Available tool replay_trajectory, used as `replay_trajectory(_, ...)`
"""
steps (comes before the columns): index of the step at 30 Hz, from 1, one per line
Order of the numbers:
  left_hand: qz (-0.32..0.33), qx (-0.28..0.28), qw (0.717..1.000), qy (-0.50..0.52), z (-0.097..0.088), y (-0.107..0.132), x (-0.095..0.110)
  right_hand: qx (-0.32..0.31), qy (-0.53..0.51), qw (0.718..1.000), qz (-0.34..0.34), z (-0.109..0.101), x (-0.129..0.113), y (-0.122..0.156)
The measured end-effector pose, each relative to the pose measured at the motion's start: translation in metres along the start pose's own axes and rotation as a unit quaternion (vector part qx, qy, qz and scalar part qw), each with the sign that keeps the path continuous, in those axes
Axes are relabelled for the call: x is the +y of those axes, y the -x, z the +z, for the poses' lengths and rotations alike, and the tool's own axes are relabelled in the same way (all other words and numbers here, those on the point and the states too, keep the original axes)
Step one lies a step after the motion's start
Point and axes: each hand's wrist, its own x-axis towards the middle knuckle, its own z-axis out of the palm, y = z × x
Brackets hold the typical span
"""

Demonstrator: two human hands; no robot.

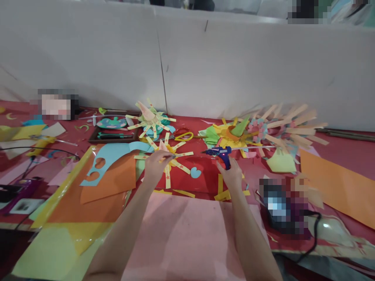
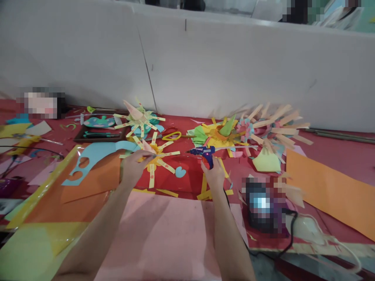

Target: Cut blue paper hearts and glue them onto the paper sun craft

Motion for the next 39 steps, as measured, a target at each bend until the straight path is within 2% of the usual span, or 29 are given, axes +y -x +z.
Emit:
replay_trajectory(5, -0.068, 0.054, 0.995, -0.053, -0.033, -0.032, -0.015, -0.013, -0.003, 1.0, -0.006, 0.001, 0.003, 0.0)
replay_trajectory(8, -0.089, 0.039, 0.993, -0.067, -0.038, -0.047, -0.027, -0.018, -0.003, 1.0, -0.005, 0.001, 0.005, -0.001)
replay_trajectory(13, -0.12, 0.004, 0.991, -0.058, -0.035, -0.055, -0.036, -0.03, -0.003, 1.0, 0.002, 0.0, 0.003, -0.001)
replay_trajectory(22, -0.095, -0.015, 0.99, -0.106, -0.034, -0.058, -0.025, -0.034, -0.014, 0.999, 0.0, -0.002, -0.002, 0.0)
replay_trajectory(30, -0.081, 0.014, 0.992, -0.096, -0.033, -0.057, -0.024, -0.042, -0.014, 0.999, 0.02, -0.003, -0.003, 0.0)
replay_trajectory(39, -0.121, 0.012, 0.99, -0.064, -0.031, -0.057, -0.021, -0.065, -0.005, 0.997, 0.029, -0.003, -0.003, 0.0)
